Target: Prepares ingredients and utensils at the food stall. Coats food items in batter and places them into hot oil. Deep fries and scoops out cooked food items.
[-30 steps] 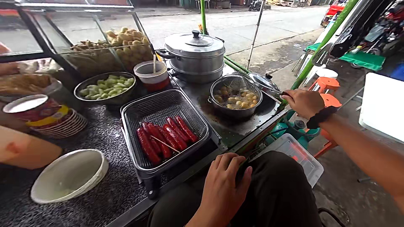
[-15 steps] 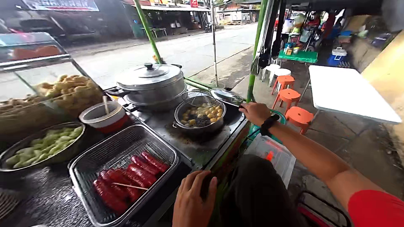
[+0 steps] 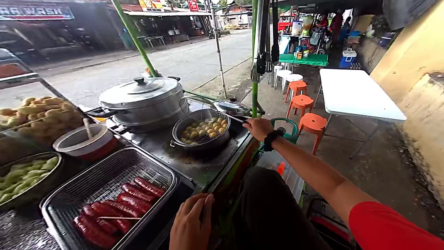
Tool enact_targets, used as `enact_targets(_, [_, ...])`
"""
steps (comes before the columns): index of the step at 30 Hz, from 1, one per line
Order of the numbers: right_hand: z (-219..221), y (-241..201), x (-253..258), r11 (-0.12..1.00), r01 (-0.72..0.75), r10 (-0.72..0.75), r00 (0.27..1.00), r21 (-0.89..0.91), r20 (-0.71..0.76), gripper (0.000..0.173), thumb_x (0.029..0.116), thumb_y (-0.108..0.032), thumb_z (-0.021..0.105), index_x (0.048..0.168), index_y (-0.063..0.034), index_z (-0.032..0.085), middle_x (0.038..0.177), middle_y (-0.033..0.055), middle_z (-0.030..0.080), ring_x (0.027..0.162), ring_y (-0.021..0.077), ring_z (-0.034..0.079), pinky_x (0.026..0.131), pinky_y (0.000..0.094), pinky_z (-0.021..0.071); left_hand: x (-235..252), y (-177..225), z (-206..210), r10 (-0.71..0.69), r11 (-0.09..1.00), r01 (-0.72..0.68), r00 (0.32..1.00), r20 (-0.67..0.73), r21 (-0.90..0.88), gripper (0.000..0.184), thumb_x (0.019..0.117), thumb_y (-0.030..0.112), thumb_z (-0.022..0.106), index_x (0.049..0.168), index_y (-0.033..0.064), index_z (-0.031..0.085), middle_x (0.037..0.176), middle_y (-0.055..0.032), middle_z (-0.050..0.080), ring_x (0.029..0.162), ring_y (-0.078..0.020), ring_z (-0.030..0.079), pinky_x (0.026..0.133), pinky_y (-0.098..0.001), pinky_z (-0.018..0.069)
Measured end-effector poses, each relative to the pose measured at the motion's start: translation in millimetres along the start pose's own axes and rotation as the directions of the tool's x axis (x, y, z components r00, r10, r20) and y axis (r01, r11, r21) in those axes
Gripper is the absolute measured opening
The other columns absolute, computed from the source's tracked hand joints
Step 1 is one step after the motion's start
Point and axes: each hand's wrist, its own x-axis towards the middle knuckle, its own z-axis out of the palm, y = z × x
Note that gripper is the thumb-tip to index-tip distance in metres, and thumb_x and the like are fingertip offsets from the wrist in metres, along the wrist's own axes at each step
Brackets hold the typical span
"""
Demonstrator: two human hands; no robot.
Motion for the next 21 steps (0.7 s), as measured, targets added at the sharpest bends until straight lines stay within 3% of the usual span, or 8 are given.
enact_targets(4, [3, -2, 2, 1.000, -0.006, 0.006, 1.000, 0.013, -0.007, 0.046, 0.1105, -0.037, 0.043, 0.122, -0.0004, 0.068, 0.114, 0.0235, 0.070, 0.110, 0.0412, 0.067, 0.091, 0.0599, 0.0508, -1, 2, -2, -0.007, 1.000, 0.007, 0.999, 0.032, 0.009, 0.046, 0.1047, 0.027, 0.048, 0.082, 0.0008, 0.078, 0.103, -0.0165, 0.074, 0.099, -0.0355, 0.069, 0.086, -0.0518, 0.0543])
enact_targets(7, [0, -3, 1, 0.999, -0.029, 0.028, 0.999, 0.035, 0.023, 0.048, 0.1101, -0.039, 0.044, 0.127, -0.0007, 0.067, 0.116, 0.0265, 0.070, 0.111, 0.0453, 0.066, 0.092, 0.0649, 0.0494, 0, 2, -1, -0.025, 1.000, 0.026, 0.998, 0.056, -0.008, 0.028, 0.1027, 0.020, 0.055, 0.113, 0.0018, 0.074, 0.109, -0.0184, 0.073, 0.104, -0.0377, 0.070, 0.090, -0.0566, 0.0551])
enact_targets(9, [7, -2, -1, 0.999, -0.012, 0.011, 1.000, 0.036, 0.007, 0.048, 0.1100, -0.039, 0.044, 0.127, 0.0007, 0.066, 0.115, 0.0288, 0.069, 0.110, 0.0480, 0.066, 0.091, 0.0669, 0.0490, 2, 5, -5, -0.091, 0.994, 0.096, 0.991, 0.098, -0.046, 0.043, 0.1031, 0.024, 0.058, 0.141, 0.0039, 0.058, 0.117, -0.0185, 0.071, 0.107, -0.0362, 0.069, 0.094, -0.0563, 0.0539])
enact_targets(13, [13, 2, 9, 0.999, 0.008, -0.009, 1.000, 0.038, 0.019, 0.048, 0.1093, -0.038, 0.047, 0.124, 0.0020, 0.069, 0.113, 0.0311, 0.070, 0.109, 0.0517, 0.065, 0.092, 0.0715, 0.0464, 2, 6, -8, -0.172, 0.978, 0.181, 0.981, 0.094, -0.101, 0.060, 0.1027, 0.038, 0.058, 0.150, 0.0033, 0.047, 0.118, -0.0183, 0.070, 0.107, -0.0344, 0.068, 0.096, -0.0534, 0.0526])
enact_targets(15, [20, 4, 16, 0.979, -0.022, 0.015, 0.999, 0.205, 0.036, 0.048, 0.1100, -0.036, 0.046, 0.115, 0.0060, 0.069, 0.095, 0.0265, 0.071, 0.088, 0.0423, 0.069, 0.081, 0.0624, 0.0523, 2, 6, -9, -0.166, 0.977, 0.176, 0.982, 0.089, -0.118, 0.060, 0.1032, 0.040, 0.056, 0.149, 0.0031, 0.048, 0.117, -0.0187, 0.070, 0.107, -0.0349, 0.068, 0.095, -0.0533, 0.0521])
enact_targets(16, [24, 1, 16, 0.946, -0.062, 0.043, 0.997, 0.319, 0.069, 0.048, 0.1106, -0.038, 0.044, 0.112, 0.0027, 0.069, 0.080, 0.0157, 0.067, 0.069, 0.0270, 0.064, 0.066, 0.0468, 0.0538, 1, 7, -10, -0.167, 0.976, 0.179, 0.981, 0.095, -0.125, 0.059, 0.1035, 0.041, 0.055, 0.149, 0.0038, 0.048, 0.117, -0.0183, 0.070, 0.107, -0.0348, 0.068, 0.096, -0.0531, 0.0517])
enact_targets(18, [22, -19, 8, 0.783, -0.233, 0.095, 0.961, 0.577, 0.258, 0.045, 0.1108, -0.043, 0.039, 0.111, -0.0065, 0.067, 0.066, -0.0013, 0.057, 0.051, 0.0070, 0.051, 0.049, 0.0239, 0.0453, 1, 8, -11, -0.163, 0.975, 0.177, 0.980, 0.111, -0.132, 0.059, 0.1040, 0.042, 0.054, 0.149, 0.0050, 0.048, 0.116, -0.0178, 0.070, 0.106, -0.0345, 0.068, 0.096, -0.0525, 0.0513])
enact_targets(21, [21, -57, -8, 0.611, -0.335, 0.007, 0.908, 0.717, 0.419, 0.047, 0.1083, -0.050, 0.041, 0.106, -0.0114, 0.068, 0.060, -0.0056, 0.052, 0.047, 0.0029, 0.048, 0.045, 0.0188, 0.0421, 0, 9, -12, -0.146, 0.977, 0.160, 0.984, 0.103, -0.142, 0.056, 0.1039, 0.043, 0.054, 0.147, 0.0062, 0.052, 0.114, -0.0172, 0.071, 0.104, -0.0342, 0.068, 0.094, -0.0517, 0.0516])
